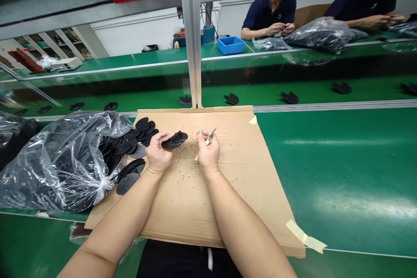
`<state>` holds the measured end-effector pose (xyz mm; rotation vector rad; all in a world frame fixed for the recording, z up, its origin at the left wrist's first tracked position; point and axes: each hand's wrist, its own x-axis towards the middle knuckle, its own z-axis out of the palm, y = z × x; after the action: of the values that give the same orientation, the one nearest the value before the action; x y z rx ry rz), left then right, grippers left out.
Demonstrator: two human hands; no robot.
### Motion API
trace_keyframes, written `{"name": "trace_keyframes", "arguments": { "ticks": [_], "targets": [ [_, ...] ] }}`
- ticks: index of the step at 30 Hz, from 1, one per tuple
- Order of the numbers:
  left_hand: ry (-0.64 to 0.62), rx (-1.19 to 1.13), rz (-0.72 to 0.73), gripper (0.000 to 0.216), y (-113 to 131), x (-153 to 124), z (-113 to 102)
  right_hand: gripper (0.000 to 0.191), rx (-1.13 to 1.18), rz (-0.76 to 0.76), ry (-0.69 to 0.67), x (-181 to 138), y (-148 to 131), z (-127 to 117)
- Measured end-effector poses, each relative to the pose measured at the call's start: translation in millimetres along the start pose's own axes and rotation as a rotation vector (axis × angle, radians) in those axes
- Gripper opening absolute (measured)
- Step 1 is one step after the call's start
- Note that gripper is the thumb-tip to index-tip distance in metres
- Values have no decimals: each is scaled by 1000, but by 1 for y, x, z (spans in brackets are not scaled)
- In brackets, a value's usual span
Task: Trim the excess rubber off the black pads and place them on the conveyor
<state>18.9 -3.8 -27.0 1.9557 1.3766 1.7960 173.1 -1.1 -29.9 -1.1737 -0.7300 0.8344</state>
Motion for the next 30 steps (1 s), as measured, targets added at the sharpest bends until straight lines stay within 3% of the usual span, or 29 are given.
{"name": "trace_keyframes", "arguments": {
  "ticks": [18,26,30],
  "targets": [
    [-92,258,-20,44,-1,5,0,49,5,41,5,1,4,0],
    [-50,379,172,44,6,9,-1,48,62,79,5,3,1,0],
    [-40,397,175,38,8,8,-1,47,63,77,8,2,0,0]
  ]
}}
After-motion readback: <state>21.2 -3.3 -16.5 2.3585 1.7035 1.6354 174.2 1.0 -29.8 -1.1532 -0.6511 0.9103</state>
